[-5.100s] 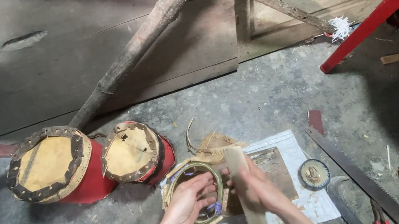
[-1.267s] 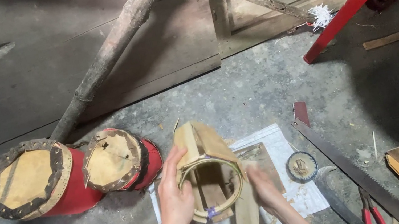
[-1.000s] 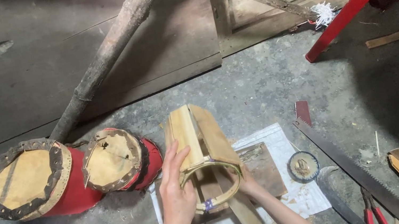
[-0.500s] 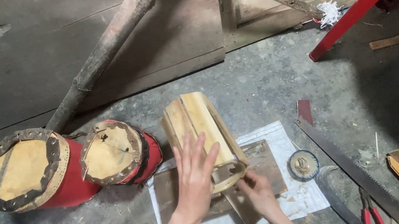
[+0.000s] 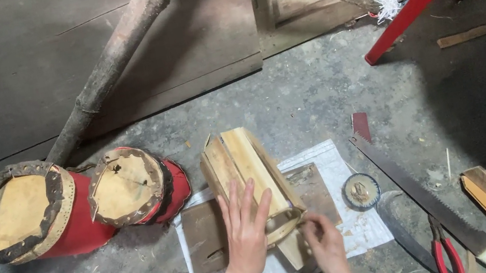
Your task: The person assembles a wooden drum body by fitting thin wooden slats into a curved frame. They use pliers to tighten a metal band around the slats to secure the structure.
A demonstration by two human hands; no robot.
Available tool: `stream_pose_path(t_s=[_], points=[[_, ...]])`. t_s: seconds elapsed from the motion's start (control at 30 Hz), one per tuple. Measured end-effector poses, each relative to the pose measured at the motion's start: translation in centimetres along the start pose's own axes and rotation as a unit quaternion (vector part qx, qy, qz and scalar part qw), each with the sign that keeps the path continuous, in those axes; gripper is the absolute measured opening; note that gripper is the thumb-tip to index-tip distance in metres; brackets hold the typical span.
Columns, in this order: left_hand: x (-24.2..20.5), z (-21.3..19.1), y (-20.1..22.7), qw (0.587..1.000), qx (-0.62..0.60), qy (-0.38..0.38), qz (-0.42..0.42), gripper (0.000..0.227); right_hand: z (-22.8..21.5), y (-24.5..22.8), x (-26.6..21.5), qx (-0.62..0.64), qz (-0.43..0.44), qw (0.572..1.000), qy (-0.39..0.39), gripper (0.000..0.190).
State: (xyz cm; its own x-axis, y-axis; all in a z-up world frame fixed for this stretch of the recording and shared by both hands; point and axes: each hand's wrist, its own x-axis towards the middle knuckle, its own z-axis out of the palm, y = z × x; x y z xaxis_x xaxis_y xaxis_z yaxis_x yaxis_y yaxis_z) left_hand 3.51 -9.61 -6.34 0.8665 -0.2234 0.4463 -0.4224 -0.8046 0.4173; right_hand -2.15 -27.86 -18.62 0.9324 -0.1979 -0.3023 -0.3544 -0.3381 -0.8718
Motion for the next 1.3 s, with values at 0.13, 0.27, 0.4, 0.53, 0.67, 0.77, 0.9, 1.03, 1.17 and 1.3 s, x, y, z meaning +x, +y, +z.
stream_pose_path(t_s=[0.13, 0.27, 0.4, 0.53, 0.67, 0.77, 0.9, 1.03, 1.17, 1.3], points=[[-1.3, 0.1, 0.8, 1.000, 0.009, 0.002, -0.010, 0.082, 0.1, 6.7, -3.2, 0.179, 0.129, 0.975, 0.004, 0.037], [-2.3, 0.5, 1.2, 1.000, 0.012, 0.004, -0.017, 0.087, -0.5, 4.2, -3.6, 0.261, 0.289, 0.918, -0.073, 0.041], [-2.5, 0.7, 0.7, 1.000, 0.022, 0.004, -0.017, 0.090, 0.1, 2.7, -3.8, 0.199, 0.291, 0.933, -0.066, 0.050], [-2.8, 0.6, 0.0, 1.000, 0.024, 0.005, -0.004, 0.085, 1.6, 3.5, -3.8, 0.274, 0.357, 0.880, -0.147, 0.036], [-2.8, 1.0, -0.7, 0.999, 0.017, 0.019, 0.025, 0.073, 2.8, 4.9, -2.0, 0.309, 0.321, 0.878, -0.178, 0.026], [-3.1, 1.4, -1.1, 0.999, 0.011, 0.017, 0.037, 0.078, 2.5, 3.1, -0.4, 0.278, 0.300, 0.884, -0.227, 0.021], [-4.2, 2.8, -1.9, 0.998, 0.016, 0.037, 0.056, 0.082, 2.8, 3.3, 0.0, 0.293, 0.293, 0.882, -0.226, 0.018], [-4.9, 2.5, -1.7, 0.998, 0.013, 0.024, 0.056, 0.076, 2.9, 2.0, -1.0, 0.331, 0.268, 0.886, -0.183, 0.027], [-6.1, 3.2, -2.2, 0.998, 0.010, 0.017, 0.067, 0.081, 3.0, 1.8, -1.4, 0.290, 0.185, 0.924, -0.168, 0.058], [-6.1, 3.4, -2.4, 0.997, 0.020, 0.019, 0.075, 0.078, 2.7, 2.4, -1.0, 0.309, 0.182, 0.917, -0.172, 0.061]])
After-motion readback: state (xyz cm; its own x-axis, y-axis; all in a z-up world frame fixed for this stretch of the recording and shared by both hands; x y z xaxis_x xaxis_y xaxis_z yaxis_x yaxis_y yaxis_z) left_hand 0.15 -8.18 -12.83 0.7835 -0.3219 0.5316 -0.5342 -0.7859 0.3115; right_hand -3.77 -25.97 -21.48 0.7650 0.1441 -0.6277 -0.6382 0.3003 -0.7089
